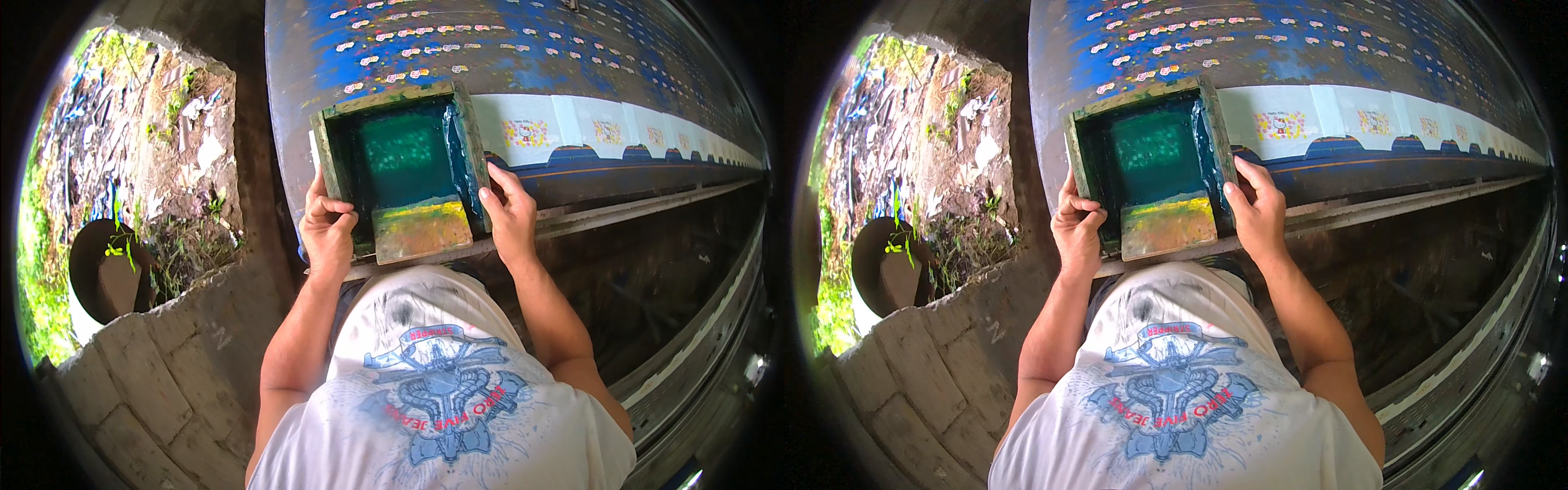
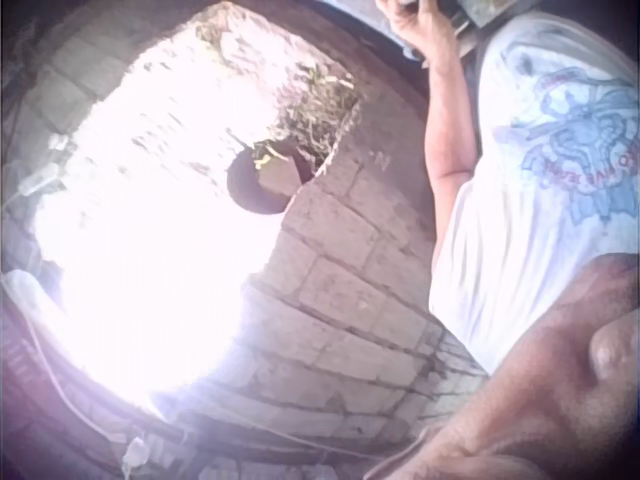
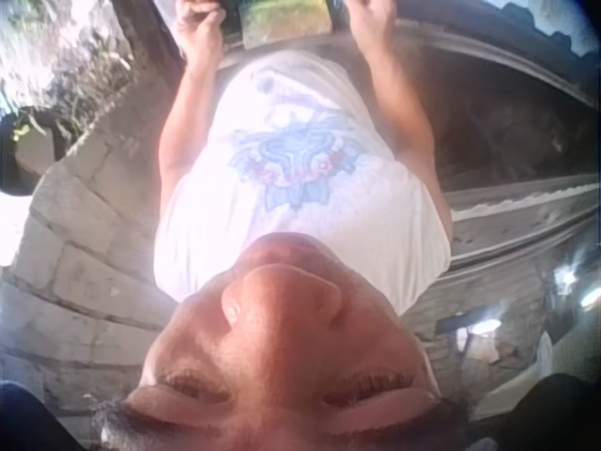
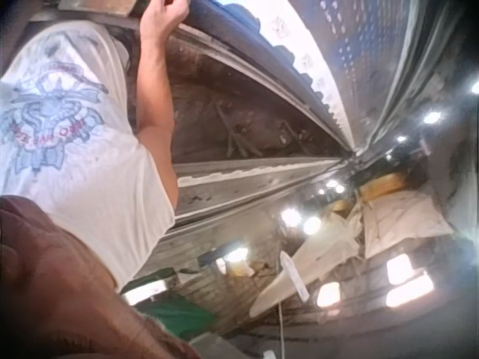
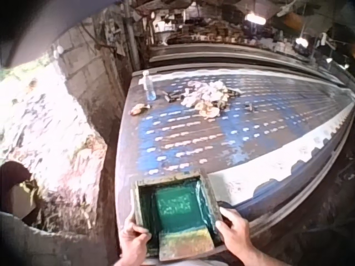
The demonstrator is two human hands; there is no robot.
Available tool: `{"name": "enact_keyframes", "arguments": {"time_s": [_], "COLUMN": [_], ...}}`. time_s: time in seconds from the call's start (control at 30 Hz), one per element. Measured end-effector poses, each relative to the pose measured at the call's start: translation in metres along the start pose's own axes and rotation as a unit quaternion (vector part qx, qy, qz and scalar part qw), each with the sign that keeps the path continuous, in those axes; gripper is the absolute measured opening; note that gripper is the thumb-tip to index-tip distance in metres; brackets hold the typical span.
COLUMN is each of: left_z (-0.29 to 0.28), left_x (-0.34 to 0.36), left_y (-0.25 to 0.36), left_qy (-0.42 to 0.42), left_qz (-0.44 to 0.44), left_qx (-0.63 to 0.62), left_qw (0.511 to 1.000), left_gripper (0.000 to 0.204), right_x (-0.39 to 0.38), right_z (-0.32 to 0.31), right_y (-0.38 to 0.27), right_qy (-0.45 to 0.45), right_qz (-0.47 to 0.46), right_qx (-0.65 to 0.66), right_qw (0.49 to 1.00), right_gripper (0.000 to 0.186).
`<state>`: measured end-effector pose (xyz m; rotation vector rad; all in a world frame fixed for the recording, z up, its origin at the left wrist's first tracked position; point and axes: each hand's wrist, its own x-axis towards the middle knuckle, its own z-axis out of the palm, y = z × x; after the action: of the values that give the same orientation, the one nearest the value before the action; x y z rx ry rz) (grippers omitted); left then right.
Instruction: The person repeatedly rubs a green viscous substance in a square wooden frame using a yellow squeegee. They walk between workstations, pick up a hammer, and continue the rubbing motion on the same frame.
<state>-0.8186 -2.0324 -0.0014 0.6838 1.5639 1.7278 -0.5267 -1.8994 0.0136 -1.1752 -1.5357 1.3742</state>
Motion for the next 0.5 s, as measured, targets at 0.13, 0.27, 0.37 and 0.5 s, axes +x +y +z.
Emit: {"name": "enact_keyframes", "arguments": {"time_s": [0.13,0.27,0.37,0.5], "left_z": [0.0030,0.0050,0.0050,0.0001], "left_x": [-0.0033,-0.0032,-0.0019,-0.0013], "left_y": [0.0055,0.0098,0.0083,0.0027], "left_qy": [0.006,0.005,0.002,-0.008], "left_qz": [-0.013,-0.010,-0.003,0.019], "left_qx": [-0.020,-0.026,-0.016,-0.007], "left_qw": [1.000,1.000,1.000,1.000], "left_gripper": [0.028,0.028,0.029,0.035], "right_x": [-0.0024,-0.0025,-0.0022,-0.0031], "right_z": [-0.0006,0.0004,-0.0002,-0.0002], "right_y": [-0.0008,0.0011,0.0022,0.0054], "right_qy": [-0.010,-0.012,-0.016,-0.001], "right_qz": [0.015,-0.008,-0.015,-0.024], "right_qx": [0.051,0.066,0.068,0.062], "right_qw": [0.999,0.998,0.997,0.998], "right_gripper": [0.048,0.047,0.047,0.044]}}
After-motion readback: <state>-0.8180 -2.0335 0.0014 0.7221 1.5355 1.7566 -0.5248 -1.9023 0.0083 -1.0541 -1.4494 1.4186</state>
